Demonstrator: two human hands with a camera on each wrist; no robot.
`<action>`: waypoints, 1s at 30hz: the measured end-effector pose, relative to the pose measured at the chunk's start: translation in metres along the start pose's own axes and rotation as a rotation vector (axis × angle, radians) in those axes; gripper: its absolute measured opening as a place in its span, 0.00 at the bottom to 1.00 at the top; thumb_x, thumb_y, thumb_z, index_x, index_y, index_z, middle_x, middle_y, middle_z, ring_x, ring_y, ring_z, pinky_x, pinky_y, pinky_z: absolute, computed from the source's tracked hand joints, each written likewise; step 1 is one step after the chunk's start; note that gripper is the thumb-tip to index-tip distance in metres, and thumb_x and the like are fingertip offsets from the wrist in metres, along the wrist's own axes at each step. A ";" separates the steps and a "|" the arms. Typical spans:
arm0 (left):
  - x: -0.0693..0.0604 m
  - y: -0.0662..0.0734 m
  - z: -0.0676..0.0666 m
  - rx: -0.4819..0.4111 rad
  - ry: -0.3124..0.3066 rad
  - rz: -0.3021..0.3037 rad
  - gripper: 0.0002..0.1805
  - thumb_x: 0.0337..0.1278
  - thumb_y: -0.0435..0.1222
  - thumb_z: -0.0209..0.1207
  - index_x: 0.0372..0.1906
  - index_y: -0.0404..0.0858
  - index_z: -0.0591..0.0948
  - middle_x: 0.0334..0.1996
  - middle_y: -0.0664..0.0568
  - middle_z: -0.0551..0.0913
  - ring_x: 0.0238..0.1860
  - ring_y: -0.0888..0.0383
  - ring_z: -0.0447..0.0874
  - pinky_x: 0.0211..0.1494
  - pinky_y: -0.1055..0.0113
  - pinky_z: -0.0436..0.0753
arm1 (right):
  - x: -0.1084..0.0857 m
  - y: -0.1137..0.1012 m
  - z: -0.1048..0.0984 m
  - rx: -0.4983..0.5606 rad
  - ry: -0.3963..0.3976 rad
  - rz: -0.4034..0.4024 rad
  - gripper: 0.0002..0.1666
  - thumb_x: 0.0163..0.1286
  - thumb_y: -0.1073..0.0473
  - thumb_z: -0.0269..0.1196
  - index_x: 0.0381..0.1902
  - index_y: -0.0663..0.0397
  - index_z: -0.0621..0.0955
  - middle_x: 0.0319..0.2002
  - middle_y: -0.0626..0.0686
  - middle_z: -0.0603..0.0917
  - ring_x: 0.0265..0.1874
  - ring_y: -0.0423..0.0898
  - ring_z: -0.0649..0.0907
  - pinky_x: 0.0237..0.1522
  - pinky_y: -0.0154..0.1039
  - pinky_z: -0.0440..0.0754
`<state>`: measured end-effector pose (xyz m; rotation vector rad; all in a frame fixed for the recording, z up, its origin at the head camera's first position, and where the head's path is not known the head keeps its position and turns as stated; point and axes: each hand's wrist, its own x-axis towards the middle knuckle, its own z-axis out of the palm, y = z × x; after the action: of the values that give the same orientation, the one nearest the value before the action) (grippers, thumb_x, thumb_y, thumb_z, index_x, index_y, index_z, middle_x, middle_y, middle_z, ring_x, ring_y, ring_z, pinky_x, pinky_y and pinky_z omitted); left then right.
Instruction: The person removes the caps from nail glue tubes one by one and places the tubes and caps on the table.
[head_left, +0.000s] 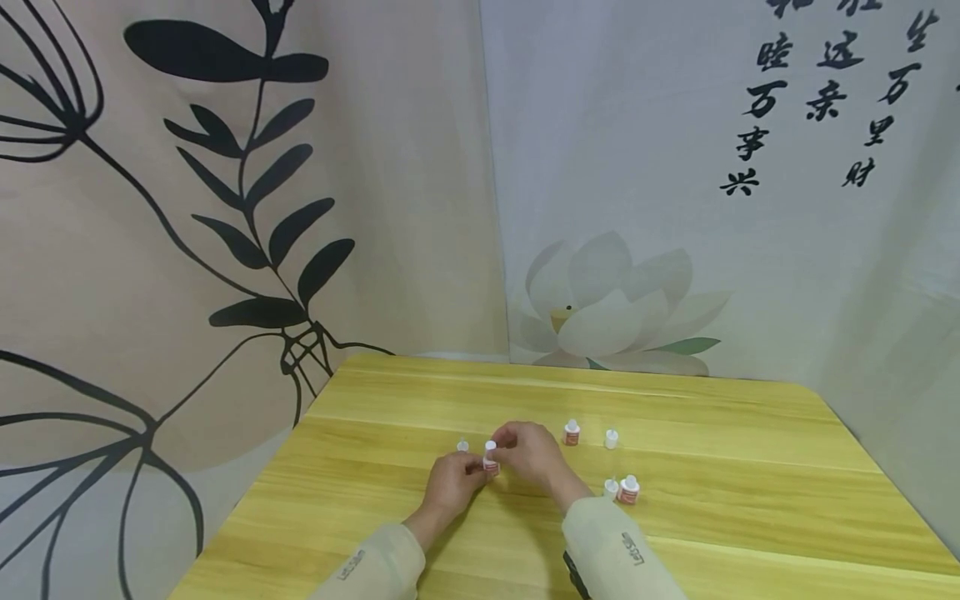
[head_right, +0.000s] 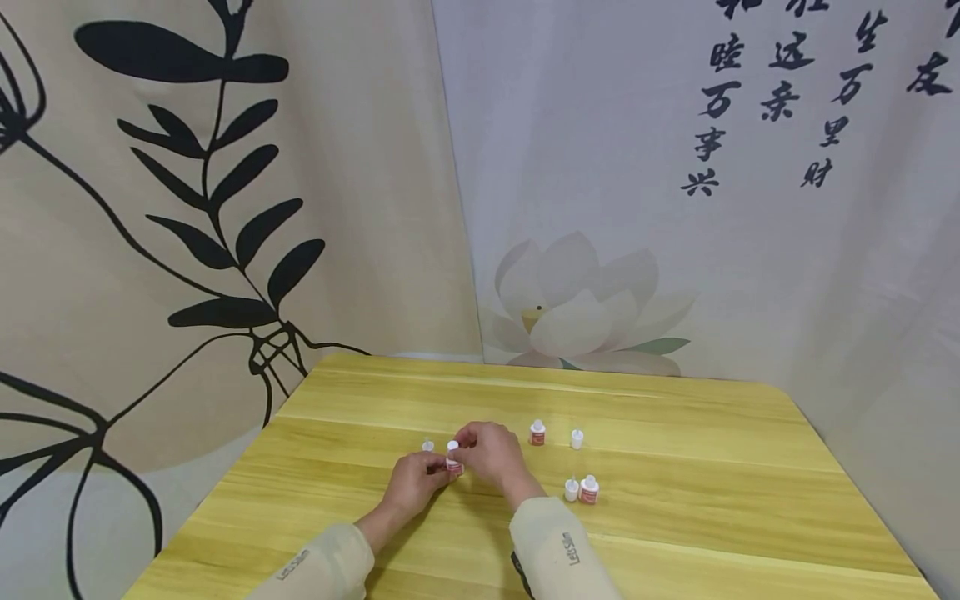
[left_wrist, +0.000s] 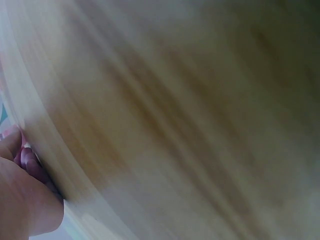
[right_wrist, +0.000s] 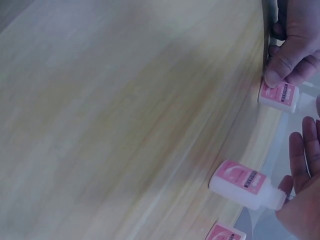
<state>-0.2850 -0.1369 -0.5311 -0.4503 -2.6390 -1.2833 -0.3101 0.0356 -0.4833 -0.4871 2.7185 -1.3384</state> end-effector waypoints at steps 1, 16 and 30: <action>0.000 0.000 0.000 0.004 0.002 -0.001 0.05 0.57 0.37 0.68 0.34 0.40 0.89 0.32 0.55 0.89 0.35 0.58 0.85 0.39 0.69 0.81 | 0.000 0.000 0.000 0.001 -0.001 -0.002 0.07 0.66 0.55 0.68 0.40 0.50 0.85 0.36 0.44 0.85 0.38 0.43 0.81 0.43 0.44 0.81; -0.001 0.001 0.000 -0.020 -0.021 -0.011 0.05 0.58 0.36 0.67 0.35 0.38 0.89 0.33 0.54 0.89 0.35 0.58 0.85 0.39 0.67 0.82 | -0.002 -0.001 -0.001 0.003 0.004 0.005 0.10 0.65 0.52 0.69 0.41 0.47 0.84 0.36 0.43 0.84 0.38 0.43 0.81 0.41 0.43 0.80; -0.001 0.001 -0.001 -0.012 -0.020 -0.010 0.04 0.58 0.35 0.67 0.35 0.39 0.89 0.33 0.54 0.89 0.36 0.59 0.85 0.39 0.68 0.82 | -0.001 -0.001 0.001 -0.006 0.000 0.009 0.07 0.67 0.56 0.67 0.41 0.50 0.85 0.36 0.44 0.85 0.39 0.44 0.81 0.43 0.44 0.81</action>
<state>-0.2840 -0.1368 -0.5299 -0.4543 -2.6544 -1.3053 -0.3088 0.0349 -0.4834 -0.4739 2.7228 -1.3283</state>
